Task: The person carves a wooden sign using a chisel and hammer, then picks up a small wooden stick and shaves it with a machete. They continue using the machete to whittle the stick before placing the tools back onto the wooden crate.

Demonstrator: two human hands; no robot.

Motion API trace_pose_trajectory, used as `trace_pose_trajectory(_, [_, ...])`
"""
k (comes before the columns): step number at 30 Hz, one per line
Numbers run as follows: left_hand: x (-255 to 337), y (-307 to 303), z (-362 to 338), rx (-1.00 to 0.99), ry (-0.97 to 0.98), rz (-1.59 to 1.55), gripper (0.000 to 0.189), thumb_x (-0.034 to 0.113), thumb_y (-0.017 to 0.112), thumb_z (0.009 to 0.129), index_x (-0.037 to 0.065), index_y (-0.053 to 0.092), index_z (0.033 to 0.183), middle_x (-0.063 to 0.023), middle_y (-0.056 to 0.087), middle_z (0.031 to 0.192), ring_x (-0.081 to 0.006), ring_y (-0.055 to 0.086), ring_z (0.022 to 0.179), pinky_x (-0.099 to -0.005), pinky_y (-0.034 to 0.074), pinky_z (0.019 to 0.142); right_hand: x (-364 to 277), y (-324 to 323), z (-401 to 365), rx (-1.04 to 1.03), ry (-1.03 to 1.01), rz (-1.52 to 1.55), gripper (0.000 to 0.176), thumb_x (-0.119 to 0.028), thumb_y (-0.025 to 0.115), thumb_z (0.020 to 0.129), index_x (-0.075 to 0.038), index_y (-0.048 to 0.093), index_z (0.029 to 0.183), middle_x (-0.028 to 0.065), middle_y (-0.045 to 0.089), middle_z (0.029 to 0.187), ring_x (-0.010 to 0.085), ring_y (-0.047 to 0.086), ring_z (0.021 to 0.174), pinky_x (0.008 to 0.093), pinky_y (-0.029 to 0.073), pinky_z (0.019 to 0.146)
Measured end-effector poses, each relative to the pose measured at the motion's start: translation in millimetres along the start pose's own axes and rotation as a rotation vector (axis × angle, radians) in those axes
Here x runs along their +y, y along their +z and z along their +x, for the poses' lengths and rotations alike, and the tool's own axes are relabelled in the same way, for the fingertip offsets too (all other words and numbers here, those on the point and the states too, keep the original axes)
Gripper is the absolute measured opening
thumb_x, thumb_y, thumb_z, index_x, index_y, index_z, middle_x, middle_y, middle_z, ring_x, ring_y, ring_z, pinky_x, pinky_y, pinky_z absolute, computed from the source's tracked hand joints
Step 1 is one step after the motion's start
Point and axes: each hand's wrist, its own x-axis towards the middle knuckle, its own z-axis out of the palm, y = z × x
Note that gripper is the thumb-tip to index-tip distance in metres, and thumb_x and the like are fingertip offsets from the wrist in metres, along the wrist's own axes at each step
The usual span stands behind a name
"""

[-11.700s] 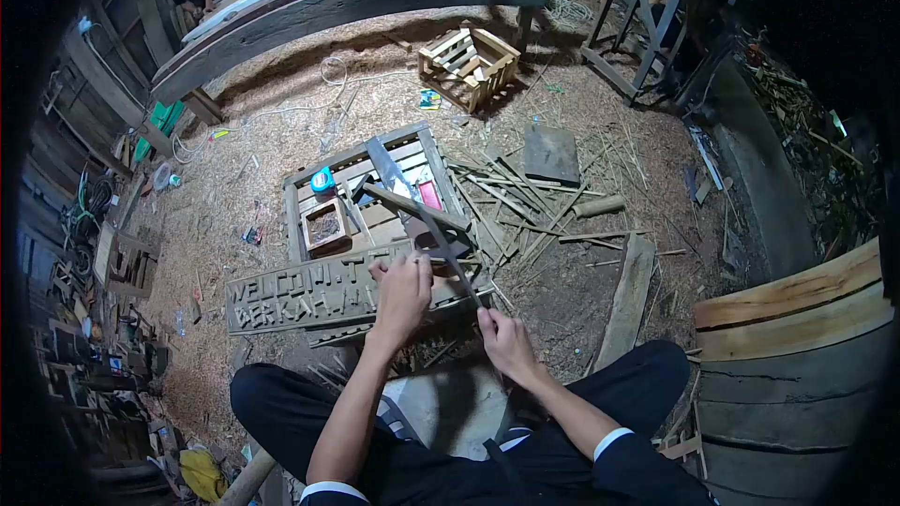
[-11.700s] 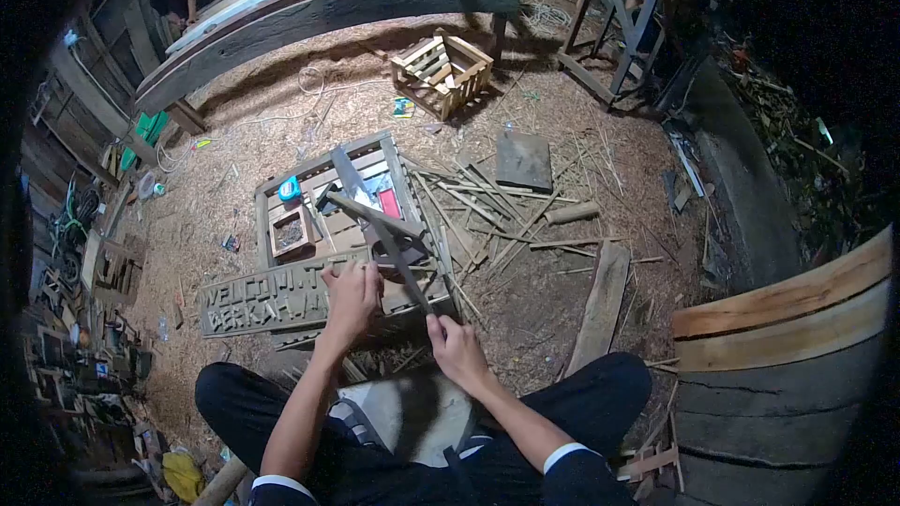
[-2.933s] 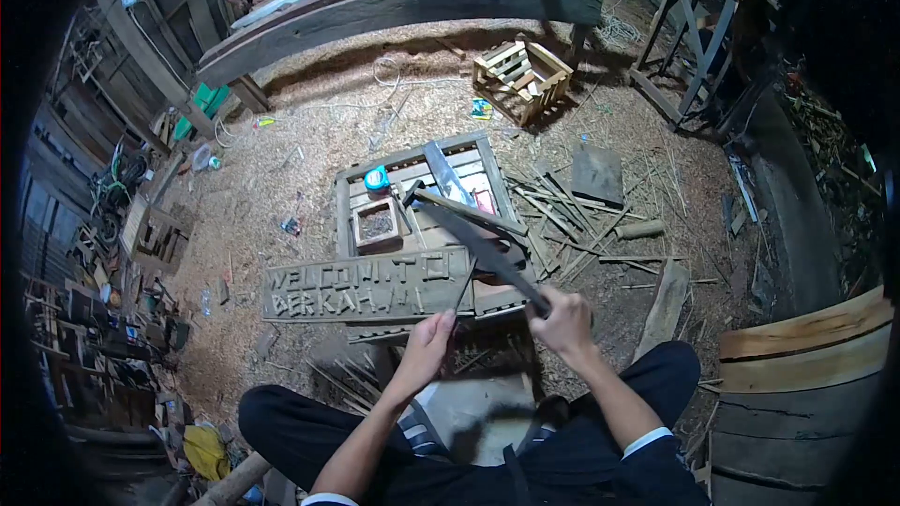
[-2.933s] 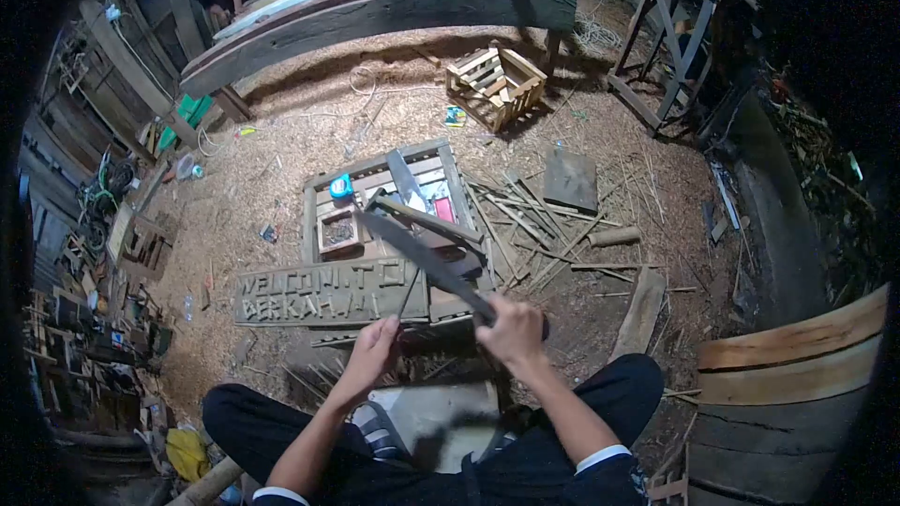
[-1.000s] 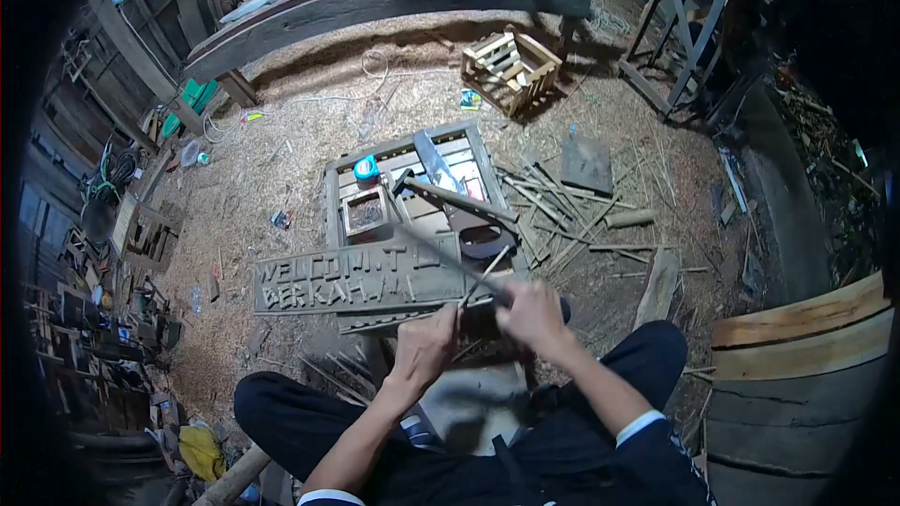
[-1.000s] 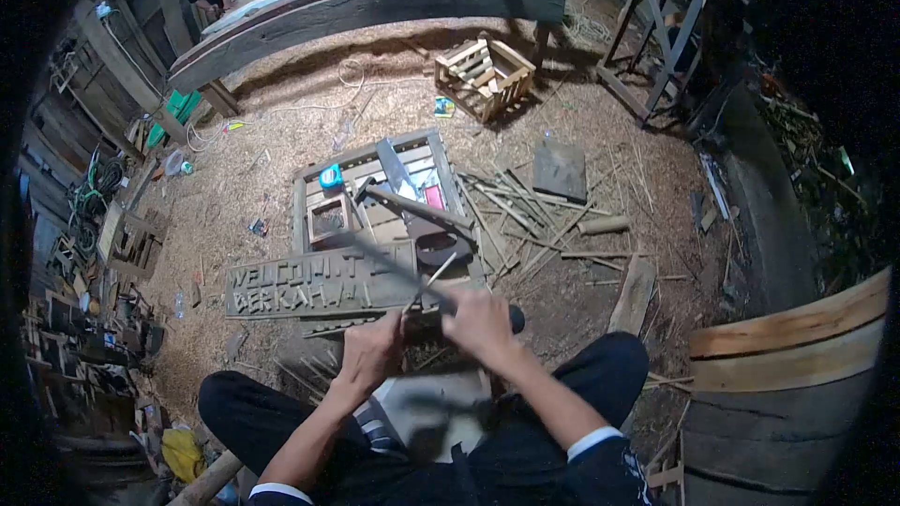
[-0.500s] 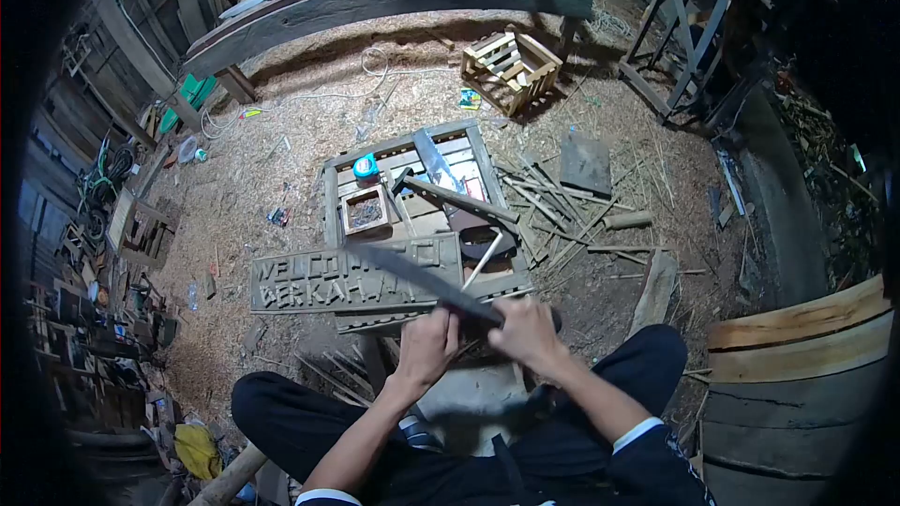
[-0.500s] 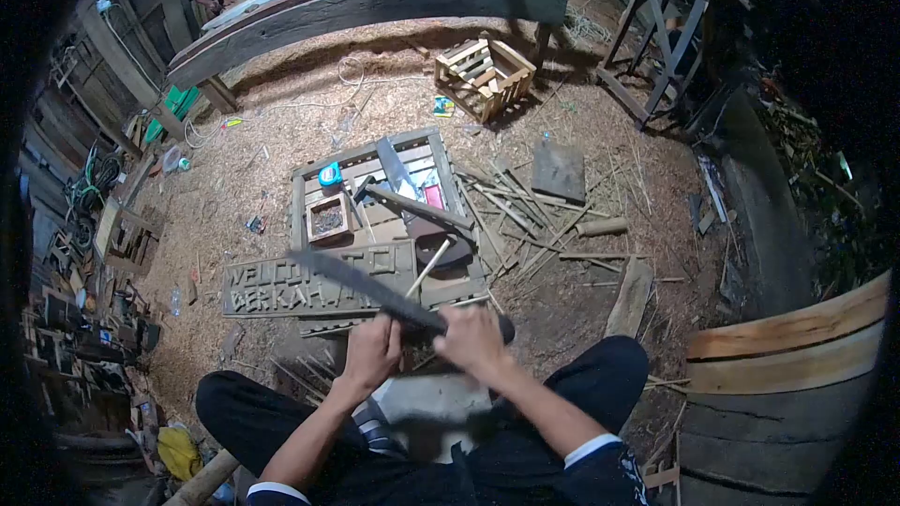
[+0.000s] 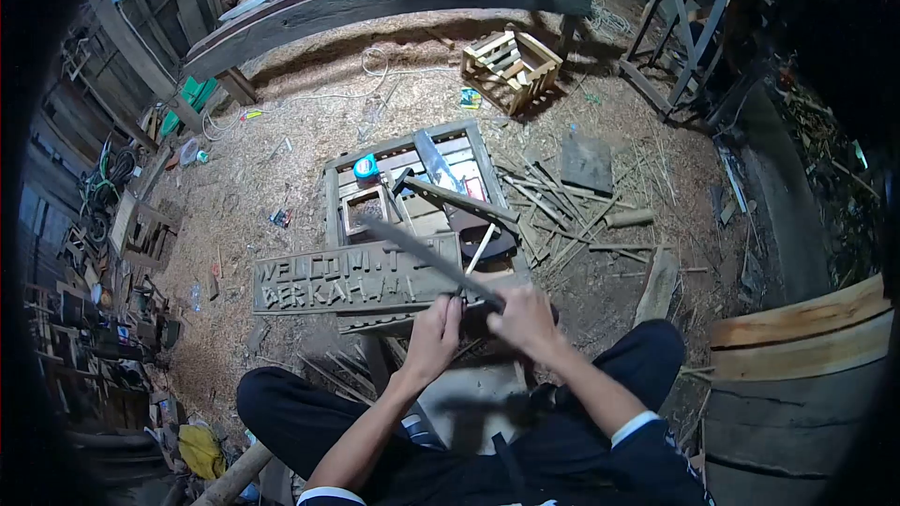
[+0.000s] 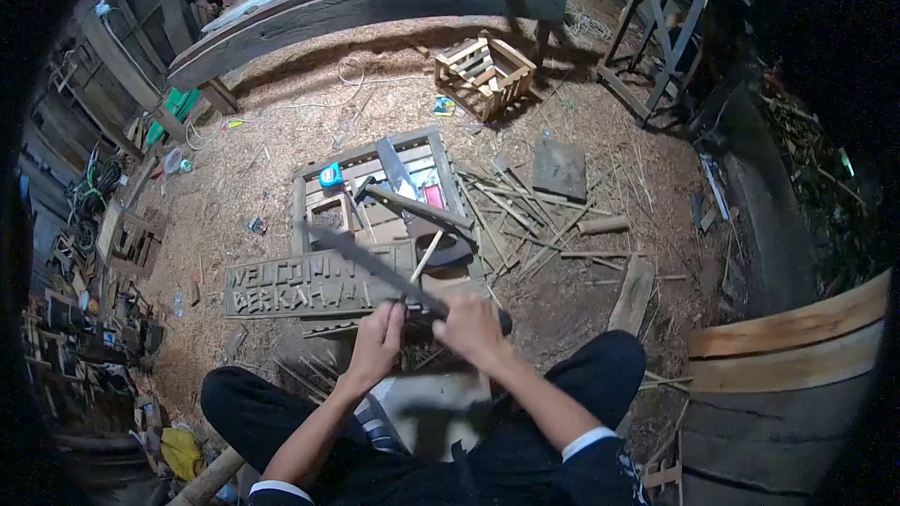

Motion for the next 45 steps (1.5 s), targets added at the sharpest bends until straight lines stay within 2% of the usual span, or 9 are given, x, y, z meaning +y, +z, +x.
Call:
trace_pose_trajectory(4, [3.5,-3.5,-1.5,-0.077,-0.144,-0.148,0.024,0.018,0.05,0.105,-0.004,0.056,0.097,-0.0223,0.052,0.067,-0.0344,0.053,0.058,-0.0452,0.043,0.06,-2.0,-5.1,2.0,0.112,-0.02,0.096,0.021,-0.02,0.07,0.078,-0.003,0.073,0.089,0.0246,0.069,0.075,0.044,0.07,0.076,0.0518,0.056,0.073])
trace_pose_trajectory(7, [-13.5,-4.2,-1.7,-0.191,-0.256,-0.155,0.032,0.024,0.045,0.11,-0.001,0.057,0.094,-0.0059,0.048,0.068,-0.0126,0.045,0.063,-0.033,0.038,0.058,-3.5,-1.2,-7.8,-0.106,-0.025,-0.101,0.028,-0.024,0.076,0.073,-0.006,0.075,0.094,0.0246,0.072,0.084,0.0458,0.071,0.084,0.0517,0.056,0.085])
trace_pose_trajectory(11, [9.6,-0.9,1.0,-0.065,-0.258,-0.449,0.042,0.03,0.047,0.109,0.003,0.056,0.079,0.0035,0.045,0.065,-0.0075,0.04,0.06,-0.0297,0.033,0.055,5.9,-4.1,15.6,0.085,0.083,0.115,0.02,-0.02,0.07,0.08,-0.004,0.074,0.091,0.0251,0.067,0.072,0.0422,0.07,0.072,0.0483,0.057,0.069])
trace_pose_trajectory(14, [-15.3,-10.5,2.9,-0.295,-0.434,-0.322,0.037,0.032,0.044,0.111,0.003,0.059,0.092,-0.0001,0.051,0.067,-0.0083,0.047,0.062,-0.0286,0.039,0.057,-5.5,-1.4,-13.4,-0.049,-0.115,-0.055,0.026,-0.018,0.069,0.073,-0.006,0.075,0.095,0.024,0.068,0.074,0.0429,0.07,0.073,0.0509,0.056,0.072])
trace_pose_trajectory(18, [2.3,-2.1,0.1,-0.132,-0.278,-0.506,0.031,0.031,0.046,0.108,0.006,0.056,0.094,0.0045,0.044,0.069,-0.0055,0.038,0.059,-0.0252,0.031,0.052,0.2,-5.5,16.9,0.036,0.089,0.093,0.028,-0.019,0.07,0.076,-0.002,0.074,0.097,0.0237,0.067,0.072,0.0417,0.069,0.068,0.0487,0.057,0.068])
trace_pose_trajectory(20, [4.2,-5.2,5.7,-0.151,-0.333,-0.611,0.03,0.032,0.045,0.108,0.007,0.055,0.094,0.0049,0.044,0.068,-0.0053,0.037,0.057,-0.0246,0.03,0.051,-3.6,-1.1,2.4,0.212,-0.13,0.117,0.028,-0.02,0.072,0.075,-0.001,0.074,0.097,0.023,0.069,0.075,0.0411,0.07,0.073,0.0472,0.057,0.072])
trace_pose_trajectory(22, [-7.4,-2.0,3.6,-0.157,-0.406,-0.763,0.032,0.035,0.045,0.11,0.009,0.055,0.095,0.0053,0.043,0.068,-0.0052,0.037,0.057,-0.0246,0.029,0.05,-11.9,-8.1,-10.0,-0.173,-0.019,-0.076,0.03,-0.026,0.074,0.077,-0.006,0.074,0.1,0.0225,0.073,0.087,0.0448,0.071,0.086,0.0511,0.056,0.086])
trace_pose_trajectory(34, [0.9,-0.4,-2.6,-0.238,-0.484,-0.789,0.033,0.038,0.046,0.11,0.01,0.054,0.096,0.0066,0.044,0.07,-0.0046,0.037,0.062,-0.0229,0.028,0.054,6.8,3.3,21.3,-0.011,0.118,0.156,0.03,-0.029,0.073,0.081,-0.007,0.076,0.099,0.0249,0.073,0.09,0.0456,0.071,0.089,0.0545,0.057,0.084])
trace_pose_trajectory(45, [1.6,-0.8,-3.7,-0.198,-0.216,-0.255,0.04,0.034,0.042,0.111,0.001,0.056,0.093,-0.0038,0.051,0.072,-0.0117,0.048,0.068,-0.0303,0.042,0.064,1.6,-12.0,-1.2,0.012,0.004,0.008,0.024,-0.021,0.07,0.079,-0.005,0.076,0.097,0.026,0.069,0.077,0.0439,0.07,0.076,0.0496,0.057,0.074])
